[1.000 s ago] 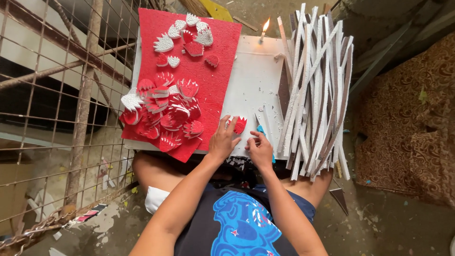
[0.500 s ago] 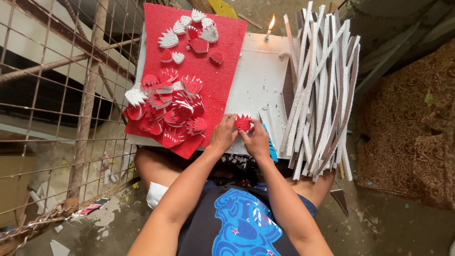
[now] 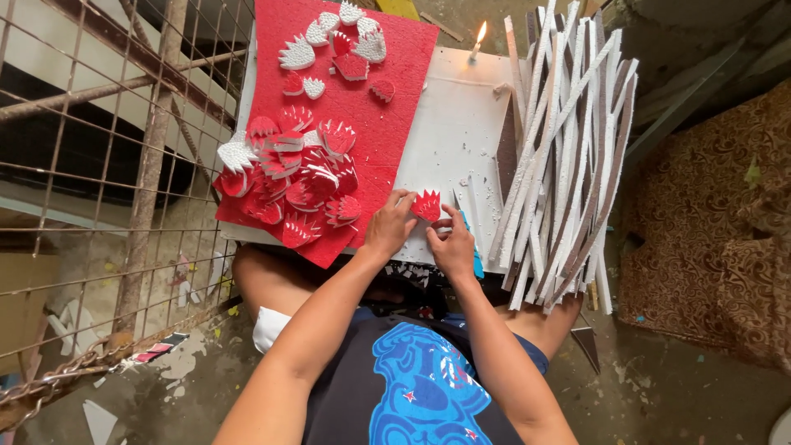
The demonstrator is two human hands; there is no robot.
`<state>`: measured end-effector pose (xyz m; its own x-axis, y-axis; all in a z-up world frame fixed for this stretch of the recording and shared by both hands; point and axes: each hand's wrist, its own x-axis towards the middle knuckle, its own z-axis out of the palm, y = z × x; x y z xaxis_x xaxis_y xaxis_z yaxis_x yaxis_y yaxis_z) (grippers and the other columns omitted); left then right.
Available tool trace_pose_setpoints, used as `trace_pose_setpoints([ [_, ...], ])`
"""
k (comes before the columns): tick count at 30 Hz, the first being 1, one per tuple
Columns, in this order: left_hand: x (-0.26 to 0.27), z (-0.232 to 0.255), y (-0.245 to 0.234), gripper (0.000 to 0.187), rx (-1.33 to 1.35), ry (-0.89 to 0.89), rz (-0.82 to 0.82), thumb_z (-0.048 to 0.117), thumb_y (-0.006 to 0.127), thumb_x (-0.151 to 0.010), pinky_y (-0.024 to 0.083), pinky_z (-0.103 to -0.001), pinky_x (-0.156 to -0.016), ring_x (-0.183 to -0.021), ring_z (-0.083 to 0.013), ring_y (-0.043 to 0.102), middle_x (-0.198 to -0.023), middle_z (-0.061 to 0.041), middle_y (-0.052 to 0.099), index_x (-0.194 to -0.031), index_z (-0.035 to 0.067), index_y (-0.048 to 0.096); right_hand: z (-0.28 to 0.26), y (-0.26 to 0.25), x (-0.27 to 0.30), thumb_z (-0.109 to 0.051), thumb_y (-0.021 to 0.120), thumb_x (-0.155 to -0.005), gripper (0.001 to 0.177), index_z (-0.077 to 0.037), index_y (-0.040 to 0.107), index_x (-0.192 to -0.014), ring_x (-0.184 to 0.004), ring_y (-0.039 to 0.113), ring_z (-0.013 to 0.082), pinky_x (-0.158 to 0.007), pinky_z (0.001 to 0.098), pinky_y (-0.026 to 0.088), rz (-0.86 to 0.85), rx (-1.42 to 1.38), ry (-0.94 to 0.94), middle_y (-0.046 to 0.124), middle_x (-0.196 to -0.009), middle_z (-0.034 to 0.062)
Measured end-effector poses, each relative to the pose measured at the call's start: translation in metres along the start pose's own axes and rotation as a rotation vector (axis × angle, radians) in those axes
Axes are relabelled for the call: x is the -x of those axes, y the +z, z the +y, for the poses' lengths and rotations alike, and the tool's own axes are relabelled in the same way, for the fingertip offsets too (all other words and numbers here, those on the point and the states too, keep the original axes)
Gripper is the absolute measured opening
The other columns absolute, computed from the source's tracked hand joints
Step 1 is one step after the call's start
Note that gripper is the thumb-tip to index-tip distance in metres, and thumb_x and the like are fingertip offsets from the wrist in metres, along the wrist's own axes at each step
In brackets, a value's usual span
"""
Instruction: The person is using a small craft knife to shape or refine small red foam cutouts on a workspace.
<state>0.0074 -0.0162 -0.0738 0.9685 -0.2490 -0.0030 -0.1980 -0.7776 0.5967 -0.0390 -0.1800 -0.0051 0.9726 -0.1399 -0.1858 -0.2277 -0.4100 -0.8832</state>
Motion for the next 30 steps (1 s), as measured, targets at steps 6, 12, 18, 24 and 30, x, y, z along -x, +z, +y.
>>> trace_pose_setpoints([
  [6, 0.002, 0.013, -0.019, 0.057, -0.002, 0.032, -0.015, 0.011, 0.08, -0.083, 0.065, -0.053, -0.08, -0.093, -0.0443, 0.073, -0.134, -0.008, 0.053, -0.137, 0.018, 0.062, 0.002, 0.006, -0.001, -0.009, 0.076, -0.085, 0.042, -0.011, 0.064, -0.125, -0.069, 0.075, 0.0295, -0.057, 0.037, 0.058, 0.075, 0.043, -0.002, 0.075, -0.09, 0.0157],
  [12, -0.005, 0.006, -0.017, 0.048, 0.029, 0.018, -0.059, 0.009, 0.077, -0.087, 0.064, -0.052, -0.081, -0.092, -0.0456, 0.074, -0.133, -0.01, 0.055, -0.133, 0.018, 0.066, 0.011, 0.013, -0.004, -0.015, 0.079, -0.084, 0.037, -0.013, 0.066, -0.118, -0.065, 0.073, 0.0249, -0.055, 0.0337, 0.056, 0.117, 0.077, 0.0, 0.075, -0.085, 0.0105],
  [18, -0.007, 0.002, -0.016, 0.048, 0.017, 0.044, -0.091, 0.02, 0.08, -0.085, 0.064, -0.051, -0.083, -0.095, -0.0421, 0.074, -0.131, -0.007, 0.058, -0.131, 0.027, 0.068, 0.012, 0.013, -0.004, -0.011, 0.076, -0.079, 0.04, -0.015, 0.066, -0.118, -0.065, 0.073, 0.0241, -0.058, 0.0346, 0.058, 0.115, 0.097, -0.01, 0.075, -0.085, 0.0085],
  [24, -0.015, 0.0, -0.027, 0.038, -0.011, 0.104, -0.123, 0.02, 0.077, -0.089, 0.063, -0.05, -0.085, -0.1, -0.0428, 0.073, -0.123, -0.012, 0.064, -0.126, 0.027, 0.07, 0.011, 0.009, 0.0, -0.006, 0.076, -0.081, 0.042, -0.011, 0.068, -0.122, -0.068, 0.073, 0.0245, -0.059, 0.0345, 0.057, 0.09, 0.055, -0.027, 0.075, -0.089, 0.0112],
  [30, -0.018, -0.002, -0.028, 0.035, -0.006, 0.116, -0.133, 0.019, 0.077, -0.09, 0.063, -0.048, -0.085, -0.101, -0.0416, 0.074, -0.121, -0.014, 0.067, -0.124, 0.026, 0.073, 0.012, 0.01, 0.001, -0.006, 0.076, -0.082, 0.043, -0.008, 0.068, -0.125, -0.068, 0.073, 0.0241, -0.06, 0.0351, 0.058, 0.093, 0.002, -0.029, 0.072, -0.087, 0.0131],
])
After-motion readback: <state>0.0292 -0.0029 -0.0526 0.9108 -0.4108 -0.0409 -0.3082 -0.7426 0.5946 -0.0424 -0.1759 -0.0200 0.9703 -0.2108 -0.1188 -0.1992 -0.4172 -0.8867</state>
